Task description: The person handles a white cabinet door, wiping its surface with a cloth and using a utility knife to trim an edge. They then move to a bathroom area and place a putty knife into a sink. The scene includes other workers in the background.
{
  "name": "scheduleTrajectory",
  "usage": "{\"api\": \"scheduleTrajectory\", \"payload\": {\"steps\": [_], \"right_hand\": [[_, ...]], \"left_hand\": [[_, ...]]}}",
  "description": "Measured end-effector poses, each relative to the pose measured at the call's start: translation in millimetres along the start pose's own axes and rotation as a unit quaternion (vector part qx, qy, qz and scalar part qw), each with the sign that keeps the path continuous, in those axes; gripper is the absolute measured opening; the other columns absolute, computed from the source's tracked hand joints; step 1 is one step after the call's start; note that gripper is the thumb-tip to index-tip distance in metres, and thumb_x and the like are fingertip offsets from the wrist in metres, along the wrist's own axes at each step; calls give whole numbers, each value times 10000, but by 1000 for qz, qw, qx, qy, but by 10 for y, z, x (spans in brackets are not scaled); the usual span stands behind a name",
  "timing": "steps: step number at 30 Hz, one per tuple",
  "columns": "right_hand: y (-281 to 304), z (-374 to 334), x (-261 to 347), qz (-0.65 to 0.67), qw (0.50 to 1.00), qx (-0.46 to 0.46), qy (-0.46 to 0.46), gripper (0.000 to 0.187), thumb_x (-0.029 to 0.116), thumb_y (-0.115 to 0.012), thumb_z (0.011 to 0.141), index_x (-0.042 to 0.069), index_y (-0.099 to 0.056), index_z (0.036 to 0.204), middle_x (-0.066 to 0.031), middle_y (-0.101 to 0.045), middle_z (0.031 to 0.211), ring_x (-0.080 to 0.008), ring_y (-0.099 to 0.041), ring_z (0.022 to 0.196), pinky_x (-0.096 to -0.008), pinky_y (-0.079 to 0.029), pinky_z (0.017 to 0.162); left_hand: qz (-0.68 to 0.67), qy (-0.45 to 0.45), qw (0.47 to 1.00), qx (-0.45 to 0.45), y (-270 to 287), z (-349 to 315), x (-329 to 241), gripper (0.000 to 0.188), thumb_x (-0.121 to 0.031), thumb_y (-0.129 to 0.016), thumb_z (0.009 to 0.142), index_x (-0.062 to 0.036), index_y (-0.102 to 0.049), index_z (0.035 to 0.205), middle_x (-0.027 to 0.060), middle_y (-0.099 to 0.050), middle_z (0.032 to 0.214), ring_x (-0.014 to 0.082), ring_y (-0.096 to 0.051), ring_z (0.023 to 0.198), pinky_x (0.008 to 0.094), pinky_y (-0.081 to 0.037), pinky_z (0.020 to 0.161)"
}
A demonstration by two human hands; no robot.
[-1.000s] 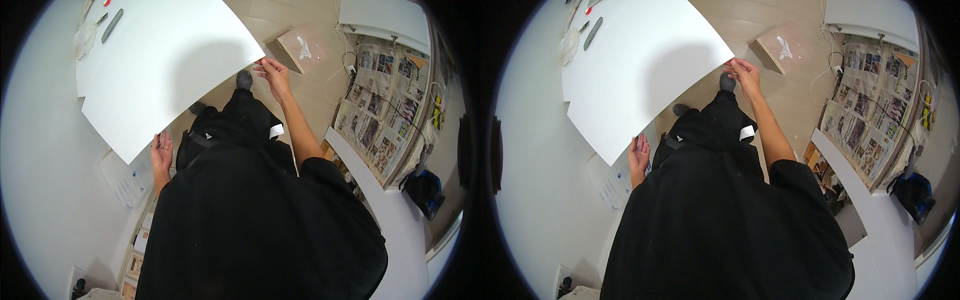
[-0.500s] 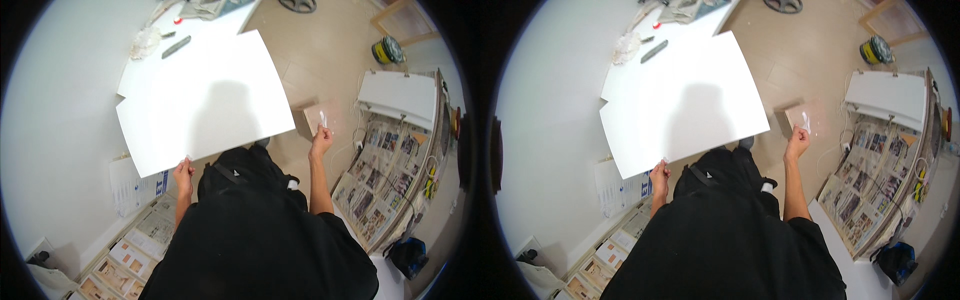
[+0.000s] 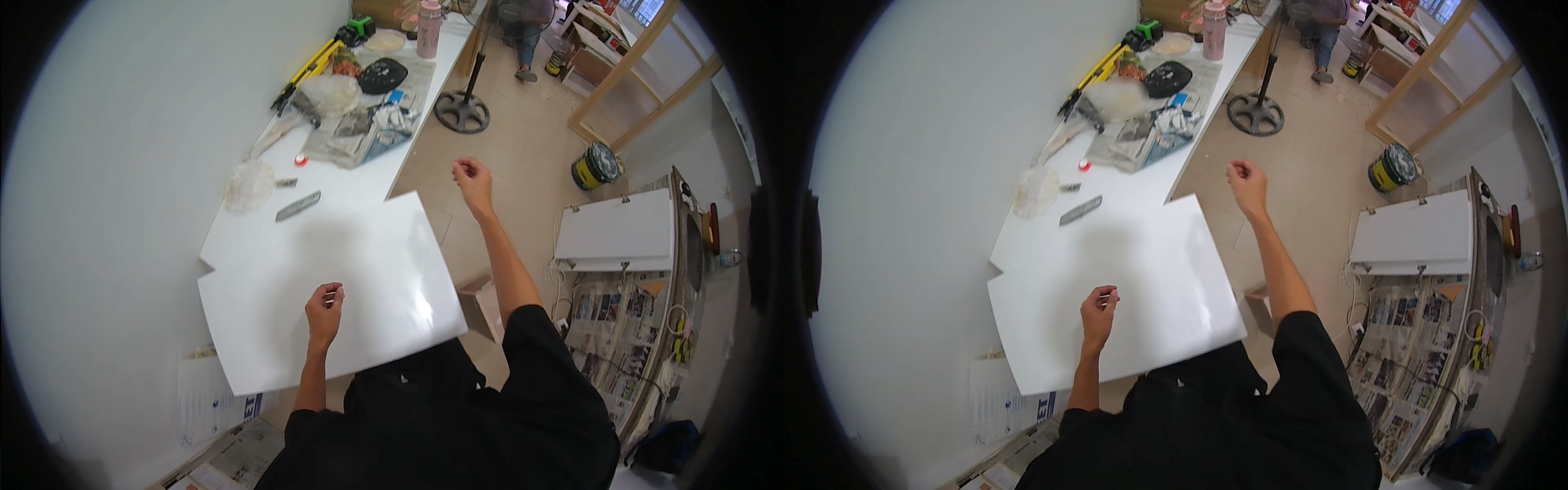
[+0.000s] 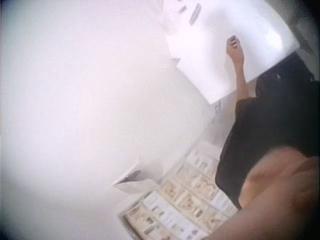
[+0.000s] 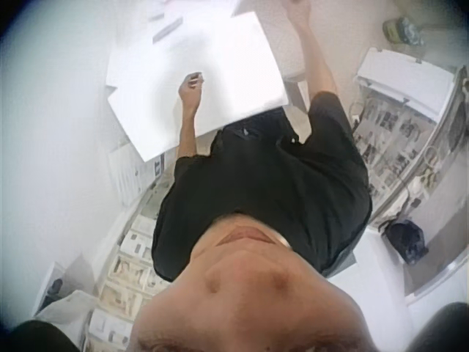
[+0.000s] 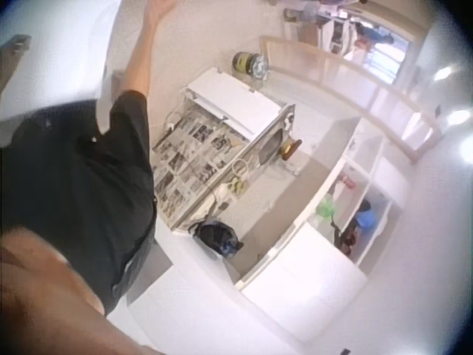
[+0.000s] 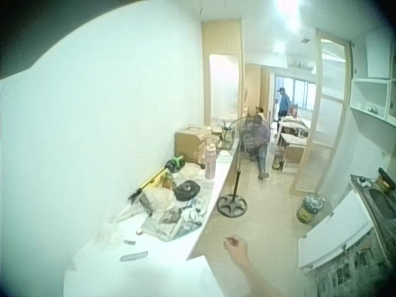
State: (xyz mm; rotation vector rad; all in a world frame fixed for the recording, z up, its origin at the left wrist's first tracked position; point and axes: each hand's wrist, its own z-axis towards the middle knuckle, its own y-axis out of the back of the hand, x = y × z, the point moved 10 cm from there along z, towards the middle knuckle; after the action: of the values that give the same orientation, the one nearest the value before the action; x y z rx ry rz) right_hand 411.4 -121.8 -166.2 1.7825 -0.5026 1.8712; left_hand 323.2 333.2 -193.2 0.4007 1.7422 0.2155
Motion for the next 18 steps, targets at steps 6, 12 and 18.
{"api": "scheduleTrajectory", "payload": {"steps": [6,12,18], "right_hand": [[-647,1775,-503,-213,965,20,153,200,79,-630,840,4,-736,993,-193,-712,952,-293,-683,842,-390,-525,793],[-1425,2369,-808,-328,911,132,211,219,157,-681,823,22,-721,990,-167,-682,1021,-329,-624,1009,-475,-482,875],[-1675,2535,-869,-431,862,201,174,374,224,-725,789,61,-668,1120,-170,-665,1094,-367,-622,1040,-593,-451,888]], "left_hand": [[2,-129,991,-43,-510,1731,-817,208,-117,-576,986,29,-675,1096,111,-717,1003,142,-668,911,286,-535,784],[-10,-51,998,-32,-1363,3668,-935,285,-159,-501,1018,41,-649,1158,114,-701,1066,161,-656,971,286,-518,803],[4,118,990,77,-1856,4351,-467,256,-94,-578,931,67,-664,1110,118,-714,912,171,-675,889,266,-519,778]]}}
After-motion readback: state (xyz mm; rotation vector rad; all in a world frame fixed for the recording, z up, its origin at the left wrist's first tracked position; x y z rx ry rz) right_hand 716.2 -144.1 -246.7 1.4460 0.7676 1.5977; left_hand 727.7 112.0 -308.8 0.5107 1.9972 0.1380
